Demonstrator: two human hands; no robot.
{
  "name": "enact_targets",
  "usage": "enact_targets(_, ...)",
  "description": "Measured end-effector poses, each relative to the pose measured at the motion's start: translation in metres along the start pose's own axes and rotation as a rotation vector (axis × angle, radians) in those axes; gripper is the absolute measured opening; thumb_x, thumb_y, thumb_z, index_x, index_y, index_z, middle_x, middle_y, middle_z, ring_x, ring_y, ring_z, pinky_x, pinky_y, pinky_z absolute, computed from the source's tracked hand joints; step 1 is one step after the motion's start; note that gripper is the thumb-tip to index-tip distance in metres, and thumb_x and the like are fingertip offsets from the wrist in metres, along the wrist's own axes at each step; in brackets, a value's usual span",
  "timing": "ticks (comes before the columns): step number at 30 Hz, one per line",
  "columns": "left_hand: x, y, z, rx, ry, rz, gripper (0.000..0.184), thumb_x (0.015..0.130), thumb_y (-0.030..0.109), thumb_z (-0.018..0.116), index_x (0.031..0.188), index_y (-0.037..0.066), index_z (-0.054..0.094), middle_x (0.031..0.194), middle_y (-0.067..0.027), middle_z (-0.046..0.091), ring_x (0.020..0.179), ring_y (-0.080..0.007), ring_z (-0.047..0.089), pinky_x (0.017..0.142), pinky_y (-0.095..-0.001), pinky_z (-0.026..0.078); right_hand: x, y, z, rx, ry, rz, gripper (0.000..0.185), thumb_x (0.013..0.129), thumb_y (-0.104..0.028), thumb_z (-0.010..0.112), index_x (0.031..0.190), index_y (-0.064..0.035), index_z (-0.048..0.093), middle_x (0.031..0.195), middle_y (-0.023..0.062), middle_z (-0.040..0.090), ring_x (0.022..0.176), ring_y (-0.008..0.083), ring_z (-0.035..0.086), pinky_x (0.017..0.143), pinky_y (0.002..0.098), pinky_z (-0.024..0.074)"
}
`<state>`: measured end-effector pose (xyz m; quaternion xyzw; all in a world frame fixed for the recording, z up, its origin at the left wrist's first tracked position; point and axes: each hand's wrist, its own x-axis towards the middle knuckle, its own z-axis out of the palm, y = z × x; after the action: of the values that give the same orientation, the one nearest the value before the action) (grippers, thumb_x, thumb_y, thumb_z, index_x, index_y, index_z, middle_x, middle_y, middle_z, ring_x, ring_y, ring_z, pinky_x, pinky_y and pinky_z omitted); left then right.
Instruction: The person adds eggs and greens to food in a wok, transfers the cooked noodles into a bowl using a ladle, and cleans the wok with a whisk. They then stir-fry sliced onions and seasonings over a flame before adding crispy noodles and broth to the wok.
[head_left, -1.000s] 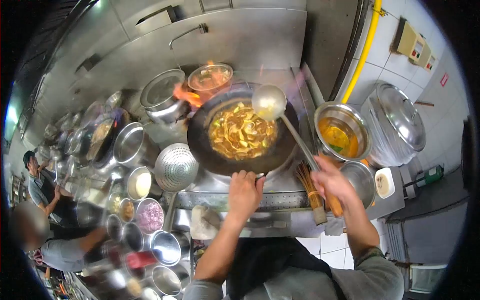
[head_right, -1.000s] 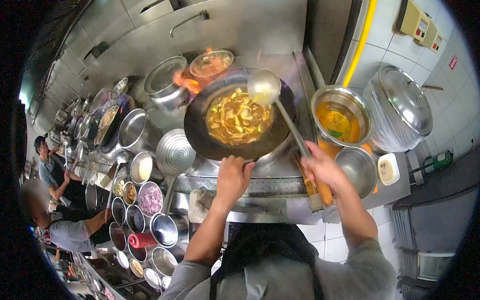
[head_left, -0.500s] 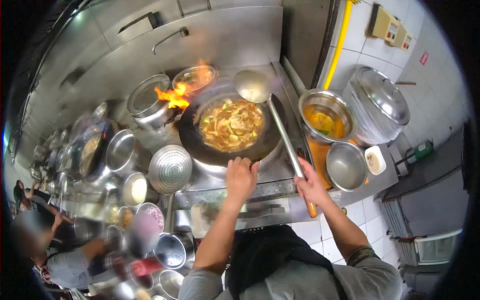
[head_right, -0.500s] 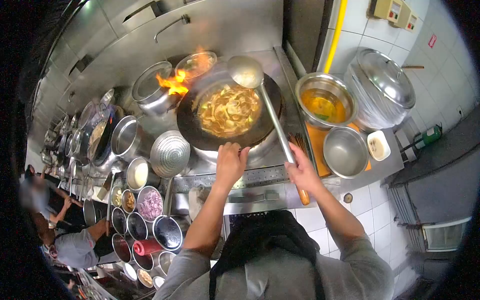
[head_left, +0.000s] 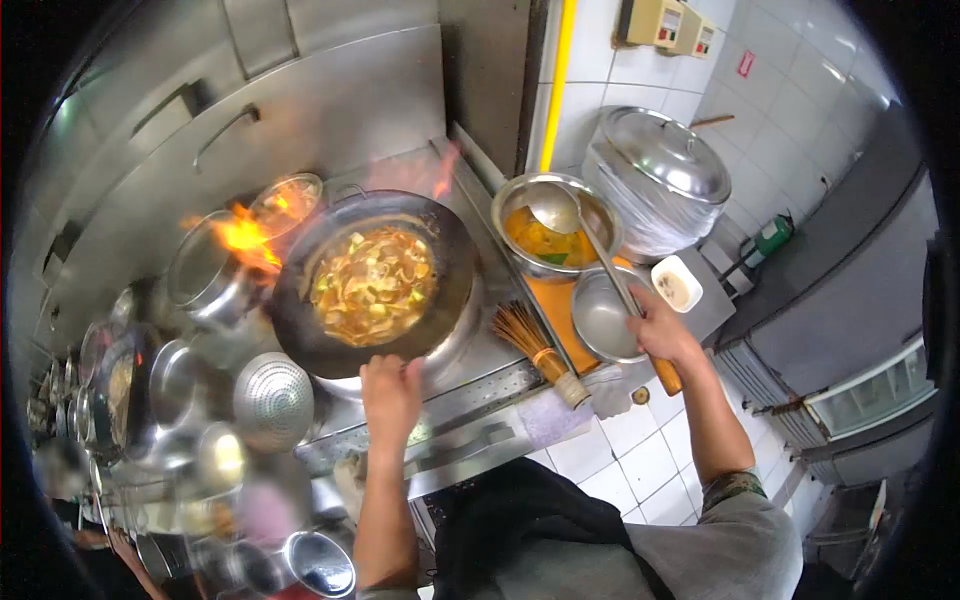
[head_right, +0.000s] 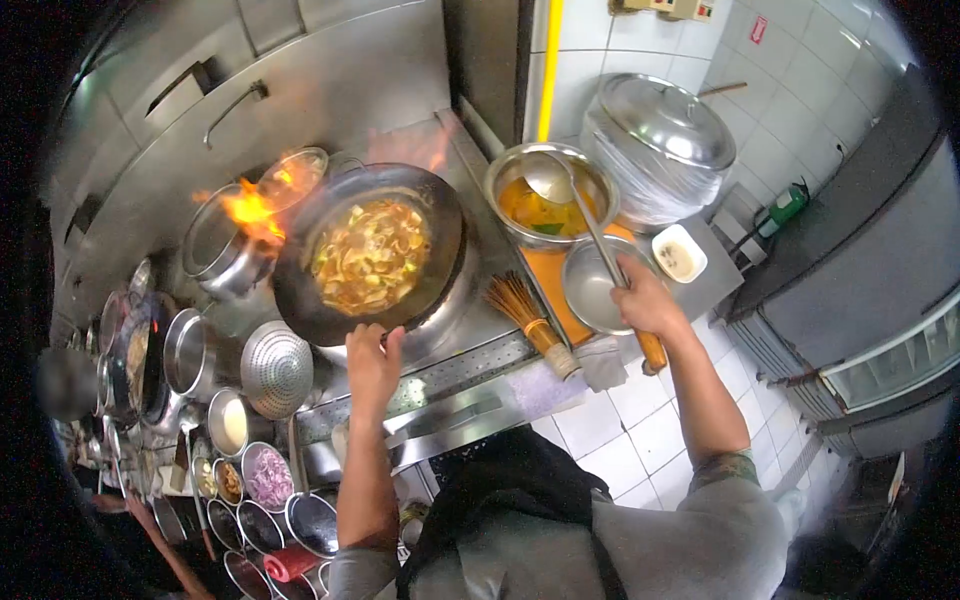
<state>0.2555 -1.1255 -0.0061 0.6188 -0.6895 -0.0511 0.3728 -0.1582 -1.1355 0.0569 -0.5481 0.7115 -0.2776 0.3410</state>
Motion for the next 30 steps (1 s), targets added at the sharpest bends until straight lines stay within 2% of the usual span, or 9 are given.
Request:
enact_targets(1,0.003,0.0,0.002,0.031,-0.057,-0.009,0.024,0.089,0.021,0.069,0.078,0.002,0.059,0.08,-0.0177,0.056,0.081,-0.0395,0.051,0.073,-0.0496,0.041,0.002,0.004,0.003,0.003,-0.009,-0.003,0.064,0.082,-0.005,0.058,0.145,-0.0001,0.044,0.076,0.0064,0.06,0.051,0.0118,0.054,0.048,0.0299,0.0441)
enact_targets(6,-0.003,0.006,0.007,0.065,-0.019,-0.029,0.025,0.089,0.022,0.068,0.076,0.001,0.059,0.081,-0.0179,0.058,0.08,-0.0393,0.052,0.073,-0.0488,0.042,0.006,0.002,0.008,0.106,-0.078,0.067,0.064,0.085,-0.005,0.058,0.145,0.0038,0.04,0.075,0.0053,0.058,0.05,0.0107,0.052,0.045,0.0282,0.0411)
enact_targets(10,0.009,0.021,-0.014,0.048,-0.085,-0.062,0.024,0.089,0.021,0.067,0.077,0.001,0.061,0.082,-0.0184,0.058,0.081,-0.0396,0.053,0.074,-0.0491,0.042,-0.011,-0.017,-0.005,0.581,-0.08,0.216,0.063,0.087,-0.005,0.058,0.146,0.001,0.037,0.076,0.0042,0.056,0.047,0.0085,0.047,0.04,0.0259,0.0373)
enact_targets(12,0.002,0.006,0.005,0.072,-0.075,-0.042,0.023,0.089,0.021,0.068,0.078,0.002,0.061,0.082,-0.0187,0.059,0.082,-0.04,0.053,0.074,-0.0495,0.042,-0.026,-0.028,-0.013,0.792,-0.077,0.238,0.063,0.088,-0.005,0.058,0.147,0.0002,0.036,0.078,0.0048,0.055,0.046,0.0077,0.045,0.039,0.0253,0.036)
enact_targets(14,0.003,-0.002,0.005,0.076,-0.056,-0.025,0.022,0.089,0.021,0.068,0.079,0.002,0.061,0.082,-0.0191,0.059,0.082,-0.0404,0.054,0.075,-0.0498,0.042,-0.048,-0.05,-0.021,0.806,-0.128,0.217,0.061,0.088,-0.004,0.058,0.145,0.0022,0.038,0.078,0.0042,0.056,0.045,0.0066,0.043,0.039,0.0233,0.0349)
enact_targets(18,0.004,0.019,-0.014,0.055,-0.058,-0.053,0.022,0.088,0.02,0.069,0.078,0.002,0.06,0.082,-0.0192,0.058,0.082,-0.04,0.054,0.075,-0.0498,0.042,-0.053,-0.059,-0.01,0.998,-0.469,0.15,0.057,0.088,-0.007,0.059,0.142,0.0026,0.04,0.08,0.0027,0.053,0.045,0.0053,0.041,0.037,0.0216,0.0343)
enact_targets(22,-0.005,0.007,0.002,0.07,-0.019,-0.018,0.022,0.086,0.02,0.071,0.077,0.003,0.06,0.081,-0.0181,0.057,0.082,-0.0389,0.053,0.074,-0.0494,0.042,-0.03,-0.068,0.059,1.147,-0.586,0.222,0.056,0.09,-0.011,0.059,0.142,-0.0028,0.041,0.079,0.0013,0.051,0.048,0.0057,0.043,0.039,0.0215,0.0345)
enact_targets(26,0.0,0.025,-0.018,0.013,0.014,-0.057,0.022,0.086,0.02,0.071,0.078,0.003,0.06,0.08,-0.0174,0.057,0.081,-0.0381,0.053,0.074,-0.0483,0.043,-0.035,-0.073,0.083,0.469,-0.525,0.003,0.06,0.091,-0.01,0.06,0.146,-0.0051,0.037,0.074,0.0013,0.052,0.049,0.0095,0.045,0.042,0.0272,0.0385)
enact_targets(30,-0.001,0.003,0.005,0.04,0.025,-0.007,0.02,0.086,0.018,0.071,0.078,0.003,0.061,0.08,-0.017,0.057,0.079,-0.0377,0.053,0.073,-0.0473,0.043,-0.027,-0.098,0.087,0.609,-0.717,0.117,0.06,0.092,-0.008,0.058,0.147,-0.0034,0.036,0.076,0.0031,0.055,0.05,0.0104,0.048,0.044,0.0289,0.0399)
